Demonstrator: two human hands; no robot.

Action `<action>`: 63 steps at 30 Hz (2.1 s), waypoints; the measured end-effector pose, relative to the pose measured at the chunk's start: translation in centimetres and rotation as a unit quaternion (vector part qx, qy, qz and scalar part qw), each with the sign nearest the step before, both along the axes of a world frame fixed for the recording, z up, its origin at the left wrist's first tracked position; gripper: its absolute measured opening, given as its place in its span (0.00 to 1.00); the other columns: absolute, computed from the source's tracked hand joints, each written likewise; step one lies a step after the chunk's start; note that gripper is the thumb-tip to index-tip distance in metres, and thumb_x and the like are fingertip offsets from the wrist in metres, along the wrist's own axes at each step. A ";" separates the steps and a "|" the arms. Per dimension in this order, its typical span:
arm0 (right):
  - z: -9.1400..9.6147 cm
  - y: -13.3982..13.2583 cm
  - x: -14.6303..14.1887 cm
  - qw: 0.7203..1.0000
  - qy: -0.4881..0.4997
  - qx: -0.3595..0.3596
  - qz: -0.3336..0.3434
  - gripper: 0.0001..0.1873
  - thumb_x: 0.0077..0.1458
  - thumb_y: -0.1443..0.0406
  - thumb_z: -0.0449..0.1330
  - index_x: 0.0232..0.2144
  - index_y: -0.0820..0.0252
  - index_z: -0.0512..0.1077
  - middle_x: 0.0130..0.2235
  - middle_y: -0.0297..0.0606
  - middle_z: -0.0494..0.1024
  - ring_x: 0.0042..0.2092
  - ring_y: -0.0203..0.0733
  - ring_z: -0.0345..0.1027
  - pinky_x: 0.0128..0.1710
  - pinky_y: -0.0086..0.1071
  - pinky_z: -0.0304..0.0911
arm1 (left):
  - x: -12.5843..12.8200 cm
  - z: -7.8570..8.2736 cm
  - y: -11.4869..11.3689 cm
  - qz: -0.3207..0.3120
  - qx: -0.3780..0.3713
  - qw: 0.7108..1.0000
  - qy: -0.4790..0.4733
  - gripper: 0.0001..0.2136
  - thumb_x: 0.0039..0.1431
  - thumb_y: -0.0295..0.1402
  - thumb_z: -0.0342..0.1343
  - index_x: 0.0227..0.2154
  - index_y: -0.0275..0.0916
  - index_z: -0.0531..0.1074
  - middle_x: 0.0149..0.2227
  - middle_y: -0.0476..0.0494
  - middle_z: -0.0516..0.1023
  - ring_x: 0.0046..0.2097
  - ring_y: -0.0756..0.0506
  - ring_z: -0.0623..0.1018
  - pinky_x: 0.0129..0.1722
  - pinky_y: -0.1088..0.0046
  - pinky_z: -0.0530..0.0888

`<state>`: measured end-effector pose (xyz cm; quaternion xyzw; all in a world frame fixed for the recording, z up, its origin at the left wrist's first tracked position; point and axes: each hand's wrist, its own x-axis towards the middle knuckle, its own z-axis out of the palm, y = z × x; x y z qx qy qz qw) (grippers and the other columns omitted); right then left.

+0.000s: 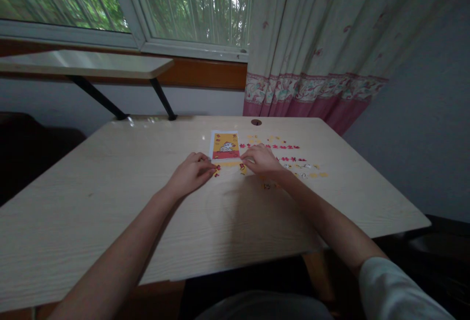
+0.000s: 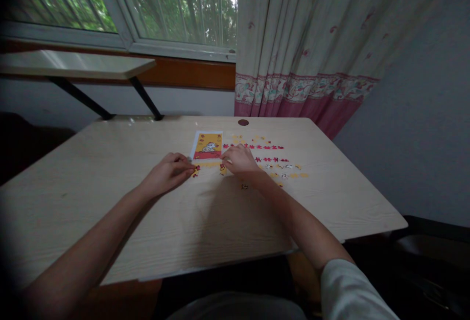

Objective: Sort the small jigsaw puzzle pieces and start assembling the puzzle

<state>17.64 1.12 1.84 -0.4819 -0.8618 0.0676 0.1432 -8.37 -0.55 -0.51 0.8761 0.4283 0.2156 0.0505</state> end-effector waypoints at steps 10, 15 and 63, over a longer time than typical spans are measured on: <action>-0.9 -0.4 0.5 0.999 -0.039 -0.036 -0.006 0.13 0.56 0.56 0.57 0.40 0.51 0.76 0.44 0.37 0.76 0.48 0.46 0.61 0.48 0.40 0.50 | 0.9 -0.9 0.1 0.033 -0.008 0.999 -0.011 0.13 0.58 0.37 0.52 0.39 0.39 0.78 0.36 0.39 0.72 0.40 0.41 0.69 0.41 0.62 0.69; -1.1 -0.4 0.5 0.999 -0.038 -0.033 -0.008 0.13 0.55 0.56 0.57 0.40 0.51 0.76 0.44 0.37 0.76 0.47 0.46 0.61 0.47 0.39 0.51 | 0.9 -0.8 0.1 0.034 -0.004 0.999 0.005 0.12 0.59 0.37 0.52 0.39 0.40 0.78 0.37 0.40 0.73 0.40 0.41 0.69 0.41 0.63 0.68; -1.3 -1.0 0.2 0.999 -0.034 -0.033 -0.024 0.14 0.58 0.57 0.53 0.43 0.51 0.74 0.46 0.36 0.75 0.48 0.44 0.61 0.46 0.37 0.51 | 1.0 -0.2 0.2 0.008 0.019 0.999 0.039 0.12 0.60 0.38 0.50 0.39 0.42 0.77 0.33 0.41 0.76 0.38 0.42 0.69 0.38 0.65 0.66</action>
